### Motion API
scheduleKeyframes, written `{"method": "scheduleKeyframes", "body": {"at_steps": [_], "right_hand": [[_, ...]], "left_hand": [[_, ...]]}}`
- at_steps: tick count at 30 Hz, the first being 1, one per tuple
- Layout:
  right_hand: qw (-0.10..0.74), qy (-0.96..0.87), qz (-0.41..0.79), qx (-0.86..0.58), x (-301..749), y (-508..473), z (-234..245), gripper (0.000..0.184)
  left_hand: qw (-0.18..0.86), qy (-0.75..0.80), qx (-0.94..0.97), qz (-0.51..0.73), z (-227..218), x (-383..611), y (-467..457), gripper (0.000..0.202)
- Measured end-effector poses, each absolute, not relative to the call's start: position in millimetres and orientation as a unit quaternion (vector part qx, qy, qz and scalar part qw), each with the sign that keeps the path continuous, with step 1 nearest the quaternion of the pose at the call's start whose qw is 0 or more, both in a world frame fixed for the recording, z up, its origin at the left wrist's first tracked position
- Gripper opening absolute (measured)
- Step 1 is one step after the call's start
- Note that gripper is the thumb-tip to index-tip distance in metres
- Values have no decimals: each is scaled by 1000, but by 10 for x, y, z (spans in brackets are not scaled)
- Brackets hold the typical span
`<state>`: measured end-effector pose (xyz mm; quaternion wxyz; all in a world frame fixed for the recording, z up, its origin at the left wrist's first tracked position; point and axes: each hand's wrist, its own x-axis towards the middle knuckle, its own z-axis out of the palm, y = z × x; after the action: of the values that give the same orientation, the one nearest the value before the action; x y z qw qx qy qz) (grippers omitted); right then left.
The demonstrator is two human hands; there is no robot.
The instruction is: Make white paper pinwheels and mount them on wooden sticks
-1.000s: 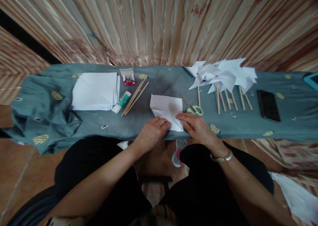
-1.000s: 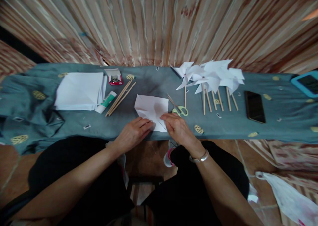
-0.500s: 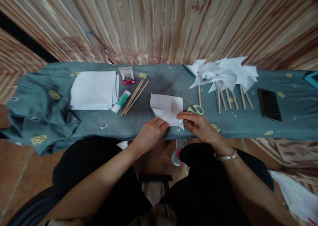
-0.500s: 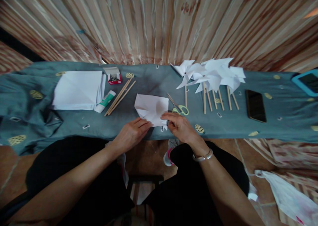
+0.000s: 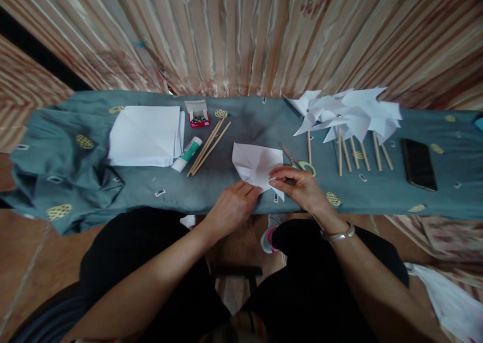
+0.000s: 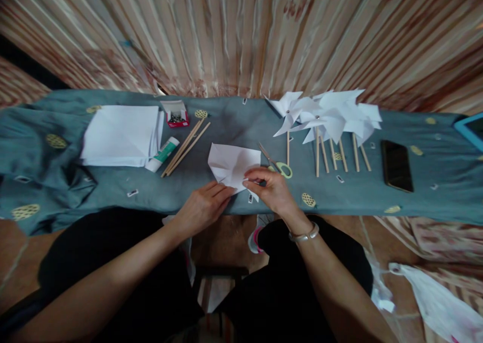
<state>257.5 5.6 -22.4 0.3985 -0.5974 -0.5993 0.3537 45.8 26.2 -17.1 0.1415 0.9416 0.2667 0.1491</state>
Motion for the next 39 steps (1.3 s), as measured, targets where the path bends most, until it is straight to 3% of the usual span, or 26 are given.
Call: {"method": "scheduleKeyframes", "body": {"at_steps": [5, 10, 39], "right_hand": [[378, -641, 260, -615, 2481, 120, -280, 8], [340, -684, 205, -612, 2401, 153, -236, 8], [324, -690, 147, -630, 2314, 142, -269, 10]], "left_hand": [[155, 262, 937, 171, -211, 448, 259, 31], [153, 251, 939, 176, -254, 448, 267, 25], [179, 270, 927, 188, -265, 484, 284, 22]]}}
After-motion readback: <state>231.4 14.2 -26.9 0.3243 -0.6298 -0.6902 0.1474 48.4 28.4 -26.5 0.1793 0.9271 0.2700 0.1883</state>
